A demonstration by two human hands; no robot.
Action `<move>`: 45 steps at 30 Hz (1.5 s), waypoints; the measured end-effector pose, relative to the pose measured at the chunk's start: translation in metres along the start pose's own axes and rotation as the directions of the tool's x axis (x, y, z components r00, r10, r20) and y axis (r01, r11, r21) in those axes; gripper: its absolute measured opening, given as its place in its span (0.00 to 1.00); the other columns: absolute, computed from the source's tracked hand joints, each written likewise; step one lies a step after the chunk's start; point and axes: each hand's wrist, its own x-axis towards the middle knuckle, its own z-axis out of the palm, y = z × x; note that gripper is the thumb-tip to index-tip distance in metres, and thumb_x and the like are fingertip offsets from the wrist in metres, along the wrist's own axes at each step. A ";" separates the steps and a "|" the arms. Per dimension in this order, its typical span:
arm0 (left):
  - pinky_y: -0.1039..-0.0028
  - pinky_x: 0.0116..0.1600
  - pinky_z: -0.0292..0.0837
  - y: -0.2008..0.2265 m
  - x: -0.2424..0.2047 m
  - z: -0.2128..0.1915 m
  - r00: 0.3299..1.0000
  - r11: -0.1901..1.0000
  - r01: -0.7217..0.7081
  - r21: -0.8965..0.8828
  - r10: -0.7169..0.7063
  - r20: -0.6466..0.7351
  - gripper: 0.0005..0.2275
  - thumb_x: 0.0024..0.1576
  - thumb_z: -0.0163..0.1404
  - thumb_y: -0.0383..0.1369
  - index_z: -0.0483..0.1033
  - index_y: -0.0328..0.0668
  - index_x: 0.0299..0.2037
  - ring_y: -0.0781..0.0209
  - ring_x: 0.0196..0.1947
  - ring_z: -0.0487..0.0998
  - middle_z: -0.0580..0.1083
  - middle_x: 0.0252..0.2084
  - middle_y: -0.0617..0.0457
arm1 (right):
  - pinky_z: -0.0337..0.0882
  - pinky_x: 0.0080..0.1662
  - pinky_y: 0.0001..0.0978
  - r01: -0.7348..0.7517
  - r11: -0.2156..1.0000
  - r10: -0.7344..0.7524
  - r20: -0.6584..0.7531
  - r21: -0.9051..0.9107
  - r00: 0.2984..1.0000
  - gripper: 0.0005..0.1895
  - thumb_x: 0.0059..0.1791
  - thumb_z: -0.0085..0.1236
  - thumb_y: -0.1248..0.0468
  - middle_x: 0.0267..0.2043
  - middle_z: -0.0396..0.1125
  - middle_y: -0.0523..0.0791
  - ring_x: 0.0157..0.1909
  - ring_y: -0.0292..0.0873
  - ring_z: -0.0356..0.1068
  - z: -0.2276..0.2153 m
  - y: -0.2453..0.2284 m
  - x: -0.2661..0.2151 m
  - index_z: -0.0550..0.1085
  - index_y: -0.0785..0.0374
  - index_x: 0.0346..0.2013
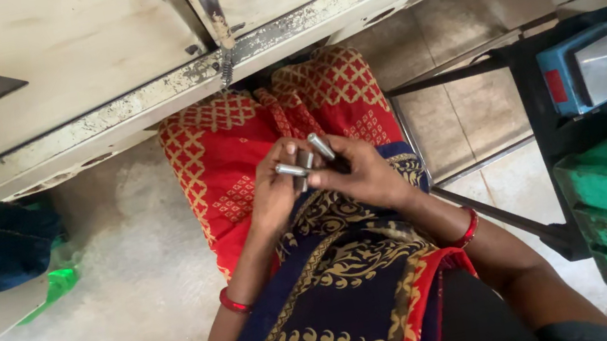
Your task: The person uses a T-handle wrench to loosen and remove a bolt from the bottom of a large white machine. They open the machine door, reach inside to adjust a component, and then close the door. Finally, they reinsert the bolt and tighten it back into place.
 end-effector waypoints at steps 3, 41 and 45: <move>0.80 0.39 0.67 -0.009 0.003 0.002 0.992 0.992 -0.123 0.001 0.123 -0.001 0.14 0.74 0.39 0.39 0.74 0.38 0.46 0.73 0.34 0.70 0.72 0.36 0.58 | 0.67 0.32 0.28 0.014 0.979 -0.034 -0.096 -0.201 0.995 0.19 0.42 0.74 0.61 0.29 0.66 0.42 0.31 0.33 0.65 0.013 -0.005 -0.001 0.71 0.66 0.37; 0.75 0.43 0.73 0.006 -0.009 0.036 0.982 0.856 -0.180 0.485 0.187 0.035 0.10 0.71 0.40 0.32 0.71 0.40 0.57 0.67 0.38 0.76 0.76 0.41 0.51 | 0.69 0.34 0.26 -0.167 0.986 0.166 -0.116 0.003 0.979 0.18 0.52 0.62 0.54 0.32 0.68 0.37 0.33 0.29 0.65 -0.030 0.014 -0.015 0.74 0.64 0.47; 0.75 0.38 0.73 0.017 0.000 0.055 0.994 0.874 -0.020 0.486 -0.034 0.103 0.15 0.68 0.41 0.33 0.67 0.44 0.64 0.67 0.30 0.75 0.75 0.33 0.51 | 0.67 0.28 0.25 -0.400 0.909 0.409 -0.067 0.118 0.910 0.17 0.51 0.59 0.54 0.25 0.68 0.39 0.25 0.31 0.65 -0.045 0.034 -0.035 0.76 0.63 0.46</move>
